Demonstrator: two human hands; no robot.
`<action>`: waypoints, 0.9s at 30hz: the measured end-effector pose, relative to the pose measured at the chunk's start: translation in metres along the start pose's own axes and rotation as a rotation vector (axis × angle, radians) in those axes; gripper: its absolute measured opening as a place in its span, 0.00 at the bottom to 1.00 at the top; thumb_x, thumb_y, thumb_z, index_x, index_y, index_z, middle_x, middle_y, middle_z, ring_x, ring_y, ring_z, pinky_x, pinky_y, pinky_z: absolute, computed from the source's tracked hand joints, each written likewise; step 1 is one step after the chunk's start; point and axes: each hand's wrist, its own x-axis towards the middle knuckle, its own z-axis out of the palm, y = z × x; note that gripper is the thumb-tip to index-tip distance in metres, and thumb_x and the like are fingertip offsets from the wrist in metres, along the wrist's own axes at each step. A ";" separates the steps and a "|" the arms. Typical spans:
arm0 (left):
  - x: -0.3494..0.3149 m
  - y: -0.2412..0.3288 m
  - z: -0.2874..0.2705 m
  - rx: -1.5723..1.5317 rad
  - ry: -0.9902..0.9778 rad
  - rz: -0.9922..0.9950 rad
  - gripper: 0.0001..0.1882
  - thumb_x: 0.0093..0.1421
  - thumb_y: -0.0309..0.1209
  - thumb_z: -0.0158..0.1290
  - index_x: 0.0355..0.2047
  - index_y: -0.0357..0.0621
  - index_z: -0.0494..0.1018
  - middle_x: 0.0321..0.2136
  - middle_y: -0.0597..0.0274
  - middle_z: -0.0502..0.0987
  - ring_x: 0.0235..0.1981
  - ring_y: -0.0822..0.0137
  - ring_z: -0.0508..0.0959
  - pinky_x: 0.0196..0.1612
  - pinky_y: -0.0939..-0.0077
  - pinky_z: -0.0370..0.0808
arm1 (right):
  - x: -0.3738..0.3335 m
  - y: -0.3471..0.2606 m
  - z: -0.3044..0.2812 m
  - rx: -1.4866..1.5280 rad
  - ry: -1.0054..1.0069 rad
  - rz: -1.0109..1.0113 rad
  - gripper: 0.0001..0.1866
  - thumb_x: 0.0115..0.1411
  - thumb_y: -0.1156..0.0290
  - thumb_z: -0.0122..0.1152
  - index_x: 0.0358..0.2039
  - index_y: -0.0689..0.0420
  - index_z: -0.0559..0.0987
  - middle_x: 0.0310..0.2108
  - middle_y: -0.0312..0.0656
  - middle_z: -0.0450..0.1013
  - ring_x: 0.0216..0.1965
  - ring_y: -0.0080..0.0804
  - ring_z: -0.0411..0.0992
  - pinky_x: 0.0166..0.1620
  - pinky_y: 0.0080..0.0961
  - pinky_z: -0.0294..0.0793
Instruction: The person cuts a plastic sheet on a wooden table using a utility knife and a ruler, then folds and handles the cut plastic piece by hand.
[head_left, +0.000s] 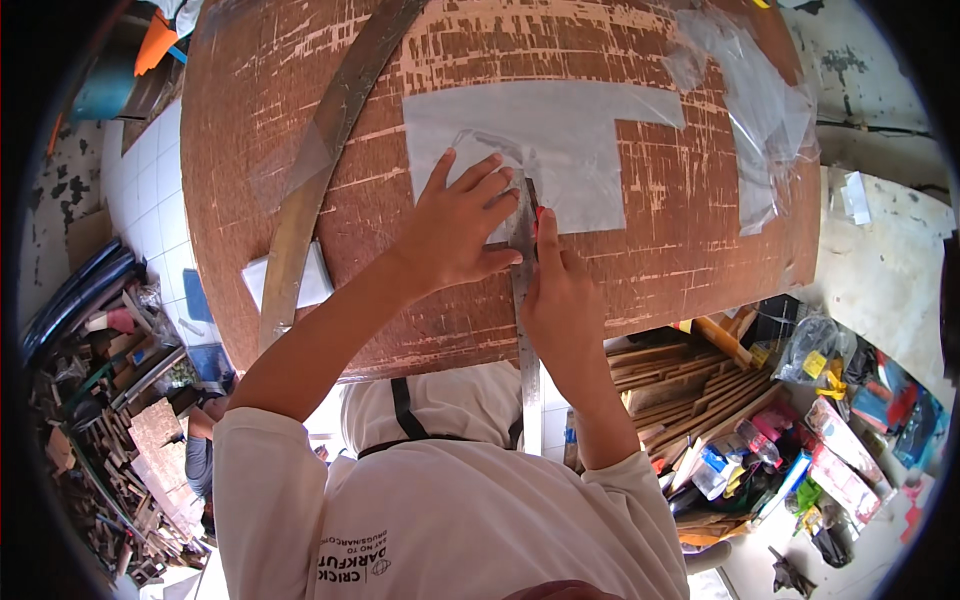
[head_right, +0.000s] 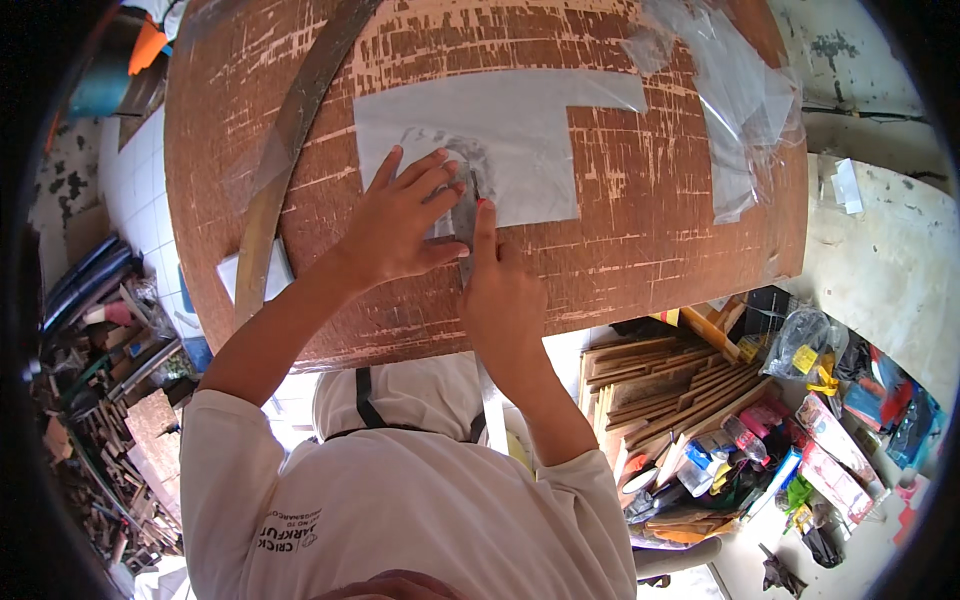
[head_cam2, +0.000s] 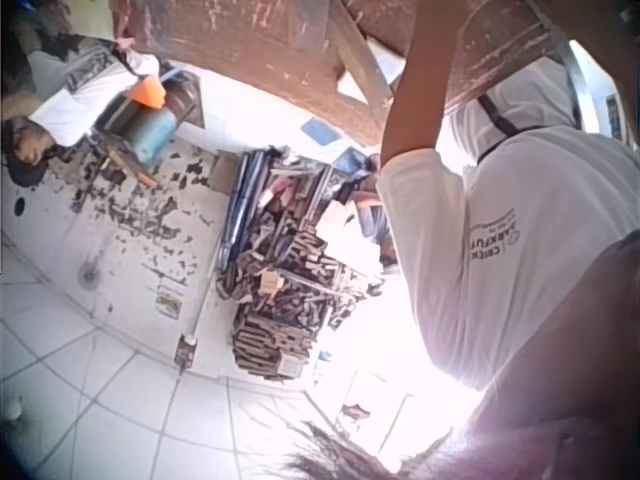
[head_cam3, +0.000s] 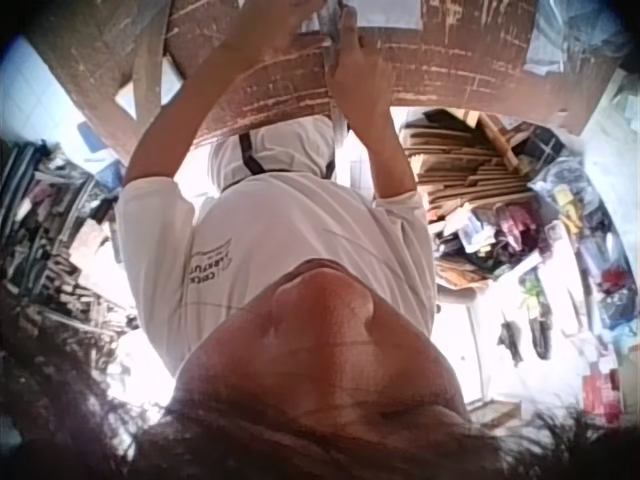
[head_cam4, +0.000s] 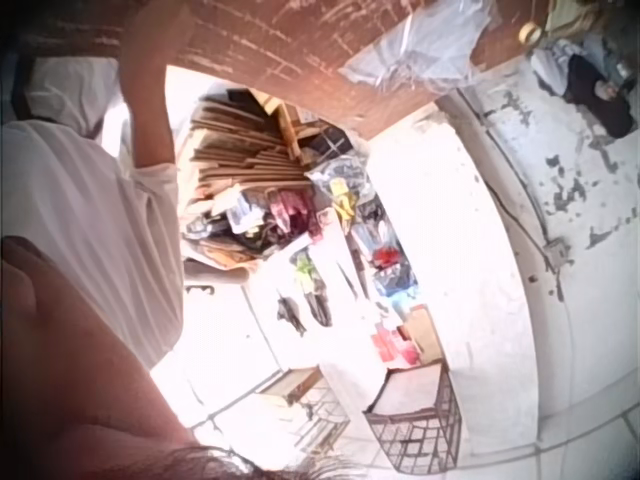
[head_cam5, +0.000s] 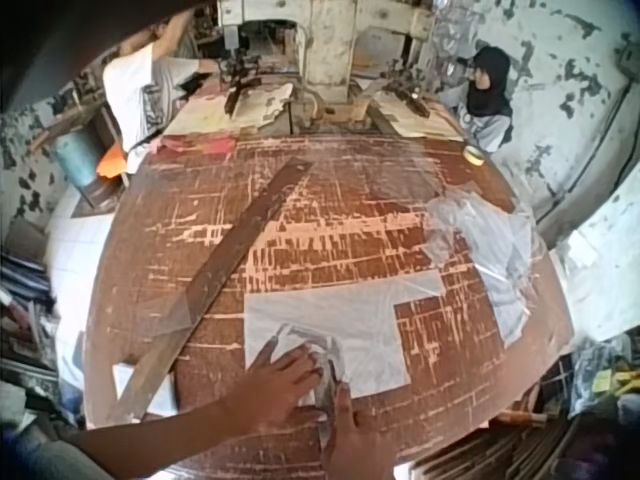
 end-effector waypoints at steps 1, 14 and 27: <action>0.001 0.000 0.000 0.005 -0.007 -0.001 0.33 0.54 0.51 0.68 0.54 0.44 0.76 0.61 0.56 0.72 0.72 0.55 0.63 0.72 0.32 0.55 | 0.001 -0.002 -0.003 -0.007 -0.025 0.008 0.47 0.53 0.78 0.66 0.73 0.61 0.59 0.38 0.58 0.76 0.30 0.58 0.81 0.30 0.48 0.82; 0.000 -0.002 0.006 0.009 -0.008 0.012 0.37 0.54 0.53 0.67 0.57 0.44 0.74 0.63 0.56 0.70 0.72 0.54 0.61 0.73 0.32 0.52 | 0.024 -0.024 -0.033 -0.113 -0.165 0.034 0.39 0.59 0.78 0.60 0.70 0.69 0.59 0.40 0.66 0.76 0.32 0.64 0.81 0.33 0.51 0.82; 0.002 -0.002 0.007 0.035 0.000 0.009 0.35 0.53 0.53 0.67 0.56 0.46 0.75 0.63 0.58 0.71 0.72 0.56 0.62 0.72 0.33 0.54 | 0.018 -0.029 -0.022 -0.228 -0.153 0.063 0.35 0.62 0.75 0.59 0.70 0.67 0.63 0.34 0.60 0.76 0.32 0.55 0.82 0.32 0.44 0.82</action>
